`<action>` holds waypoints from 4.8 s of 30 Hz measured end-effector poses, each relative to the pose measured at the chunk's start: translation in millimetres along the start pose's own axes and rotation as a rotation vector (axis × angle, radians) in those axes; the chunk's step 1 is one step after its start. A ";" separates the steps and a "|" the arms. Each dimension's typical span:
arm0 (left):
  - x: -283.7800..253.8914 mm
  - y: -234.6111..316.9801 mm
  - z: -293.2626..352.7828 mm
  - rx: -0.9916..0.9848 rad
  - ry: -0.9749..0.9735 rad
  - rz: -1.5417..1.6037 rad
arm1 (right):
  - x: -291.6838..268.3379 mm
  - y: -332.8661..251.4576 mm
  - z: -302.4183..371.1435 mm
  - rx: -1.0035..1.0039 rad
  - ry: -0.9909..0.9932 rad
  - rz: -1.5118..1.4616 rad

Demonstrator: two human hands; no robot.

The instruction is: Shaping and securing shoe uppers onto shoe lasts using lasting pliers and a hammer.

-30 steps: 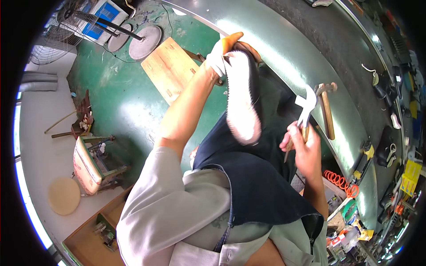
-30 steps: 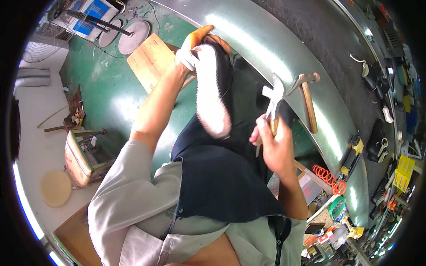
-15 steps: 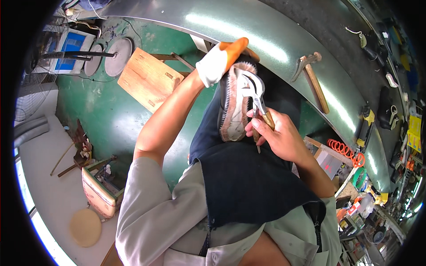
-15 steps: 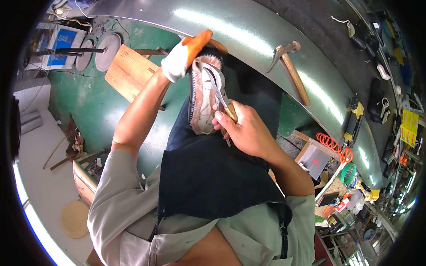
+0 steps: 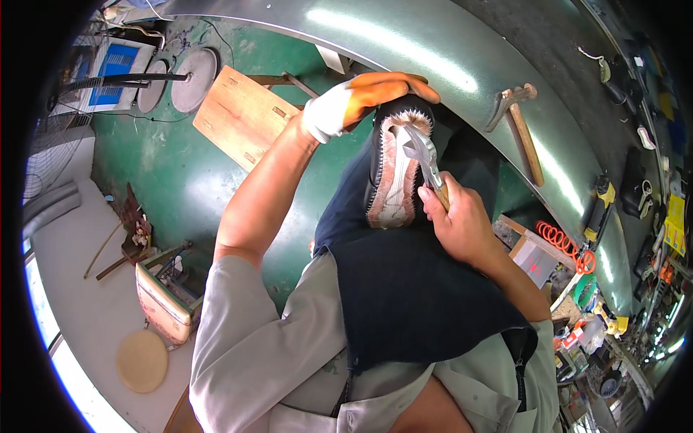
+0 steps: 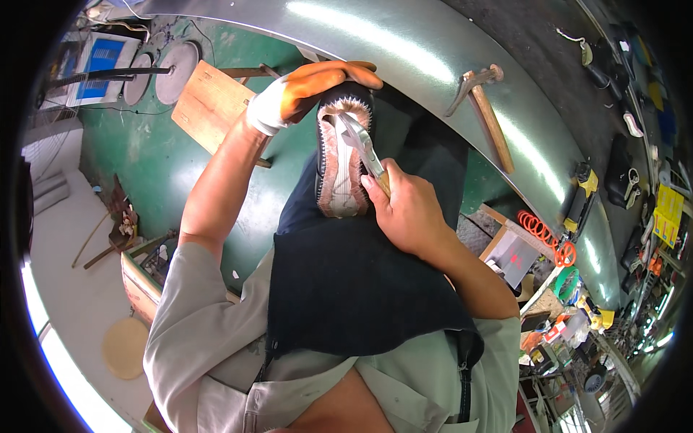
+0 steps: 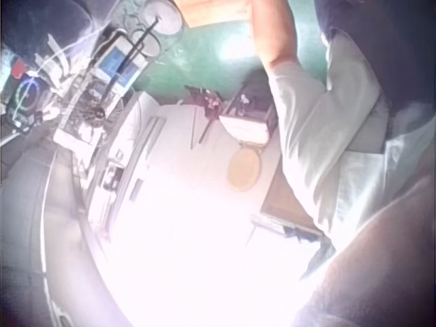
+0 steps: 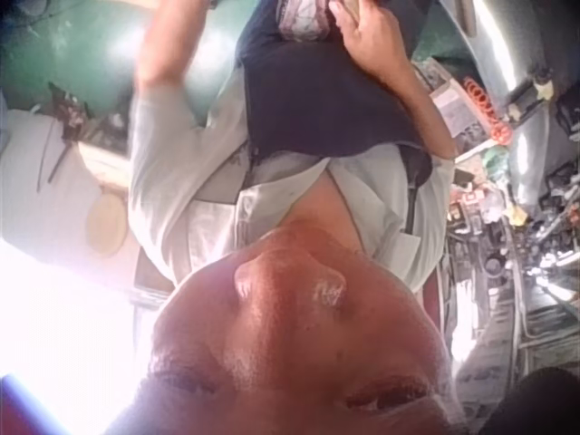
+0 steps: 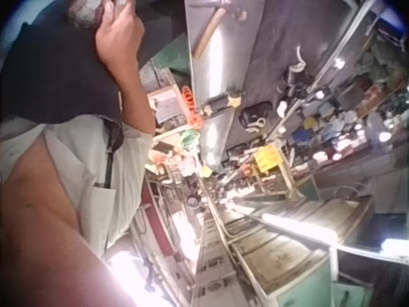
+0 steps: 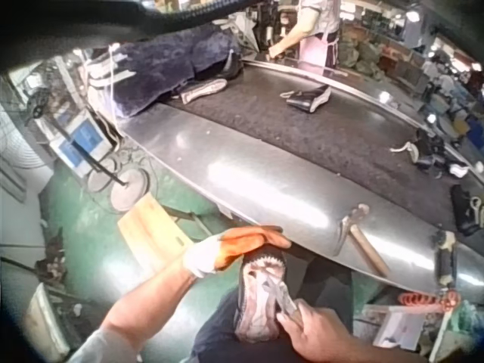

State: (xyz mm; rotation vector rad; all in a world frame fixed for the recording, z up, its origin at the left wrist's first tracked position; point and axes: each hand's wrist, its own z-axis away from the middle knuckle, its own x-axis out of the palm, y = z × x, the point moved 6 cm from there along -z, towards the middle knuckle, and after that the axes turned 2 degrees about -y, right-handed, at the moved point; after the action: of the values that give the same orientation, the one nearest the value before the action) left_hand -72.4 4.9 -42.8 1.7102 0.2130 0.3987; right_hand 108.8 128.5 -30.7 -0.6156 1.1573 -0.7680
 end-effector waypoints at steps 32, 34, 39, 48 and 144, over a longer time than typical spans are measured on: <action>7.1 1.8 8.2 -0.287 -0.013 -0.041 | -7.8 -0.7 0.2 0.207 -0.263 -0.336; 6.2 -0.5 4.0 -0.233 -0.016 -0.014 | -18.6 -3.6 -3.1 0.204 -0.249 -0.220; 7.4 6.7 2.8 -0.142 0.001 -0.143 | -51.5 -51.1 -3.5 -0.220 0.084 0.700; 11.3 -9.4 10.9 -0.169 0.056 0.089 | -12.6 6.6 -4.5 0.306 -0.235 -0.293; 14.2 -0.6 12.3 0.007 0.037 -0.648 | -27.3 -48.4 9.5 -0.275 0.257 0.047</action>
State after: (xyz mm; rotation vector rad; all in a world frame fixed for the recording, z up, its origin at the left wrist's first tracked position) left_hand -54.6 -1.1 -43.0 1.5394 0.7682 -0.0533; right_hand 101.9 121.6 24.9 -0.7286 1.5250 -0.6659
